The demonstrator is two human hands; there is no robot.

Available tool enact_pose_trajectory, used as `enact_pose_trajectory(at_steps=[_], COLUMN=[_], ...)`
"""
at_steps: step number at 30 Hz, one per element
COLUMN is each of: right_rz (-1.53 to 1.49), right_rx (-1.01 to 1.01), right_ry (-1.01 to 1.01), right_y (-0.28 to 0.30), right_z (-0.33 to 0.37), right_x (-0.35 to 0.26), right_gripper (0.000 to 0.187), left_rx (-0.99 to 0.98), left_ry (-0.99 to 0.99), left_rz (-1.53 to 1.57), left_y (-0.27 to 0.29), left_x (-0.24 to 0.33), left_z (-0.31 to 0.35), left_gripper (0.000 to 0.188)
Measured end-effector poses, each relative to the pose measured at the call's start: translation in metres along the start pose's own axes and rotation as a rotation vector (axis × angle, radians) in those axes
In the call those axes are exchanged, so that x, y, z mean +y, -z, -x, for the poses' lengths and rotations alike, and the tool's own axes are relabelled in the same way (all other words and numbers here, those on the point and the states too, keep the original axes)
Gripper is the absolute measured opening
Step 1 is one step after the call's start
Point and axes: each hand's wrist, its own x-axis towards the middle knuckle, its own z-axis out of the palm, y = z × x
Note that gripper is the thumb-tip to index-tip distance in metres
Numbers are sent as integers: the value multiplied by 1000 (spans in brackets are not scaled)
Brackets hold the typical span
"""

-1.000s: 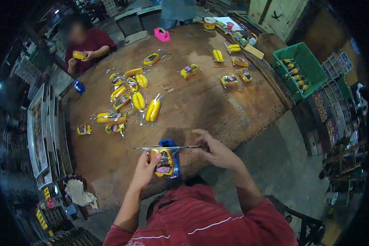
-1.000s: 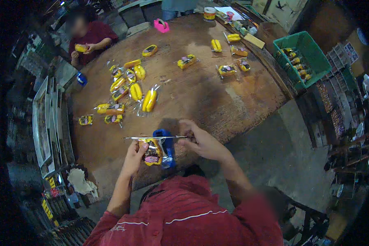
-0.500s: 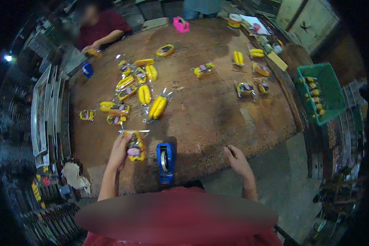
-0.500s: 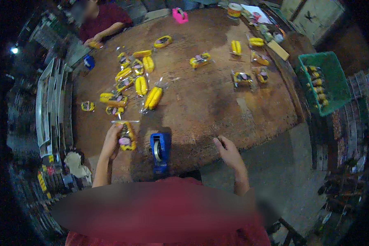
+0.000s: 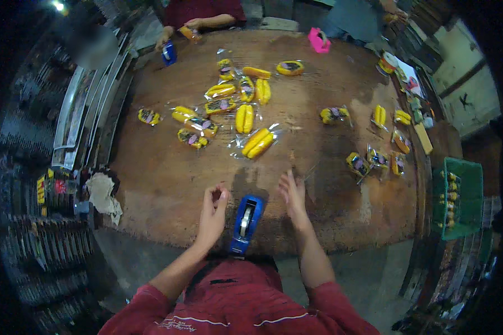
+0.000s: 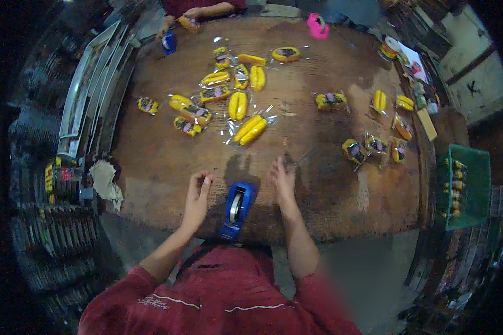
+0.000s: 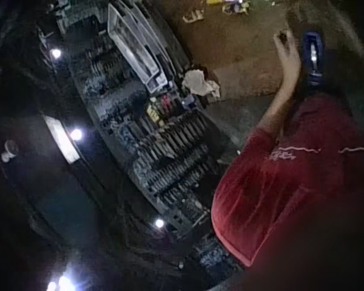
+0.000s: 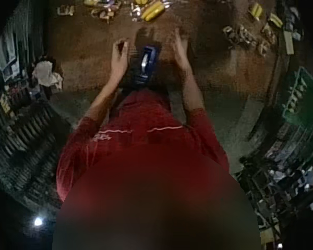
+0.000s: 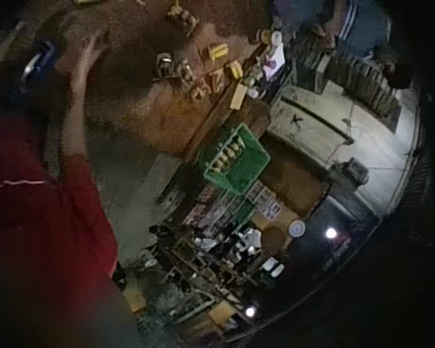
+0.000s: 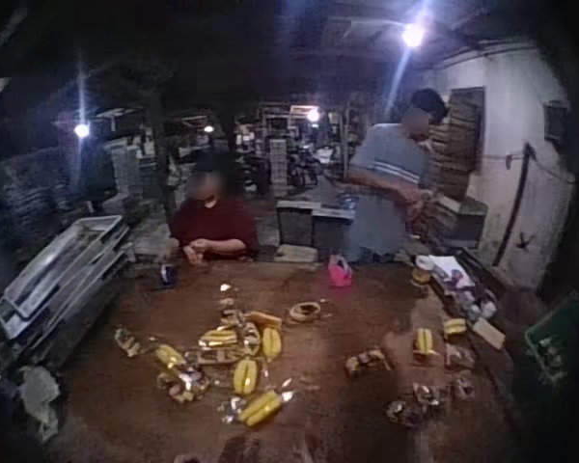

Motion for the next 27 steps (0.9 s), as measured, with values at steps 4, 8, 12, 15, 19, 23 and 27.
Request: enact_pose_trajectory(at_steps=[4, 8, 12, 15, 19, 23, 27], right_rz=[175, 469, 385, 544, 369, 662, 833], right_rx=[264, 318, -13, -85, -280, -116, -241], right_ry=[406, 561, 753, 724, 660, 949, 847], right_y=[-81, -121, -150, -177, -211, -221, -234], right_z=[-147, -149, -23, 91, 222, 269, 279], right_x=[-13, -33, -46, -42, -6, 4, -4], right_gripper=[49, 29, 25, 22, 24, 41, 43], left_rx=[89, 94, 47, 203, 381, -75, -571], left_ry=[-21, 20, -48, -351, -537, -322, -65], left_rz=[-5, 2, 106, -215, -439, 202, 542], left_y=[21, 59, 82, 82, 96, 141, 188], left_x=[-7, -11, -15, -14, -20, -35, -43], left_z=[34, 49, 42, 35, 36, 38, 45], left_gripper=[29, 25, 31, 43, 55, 56, 52])
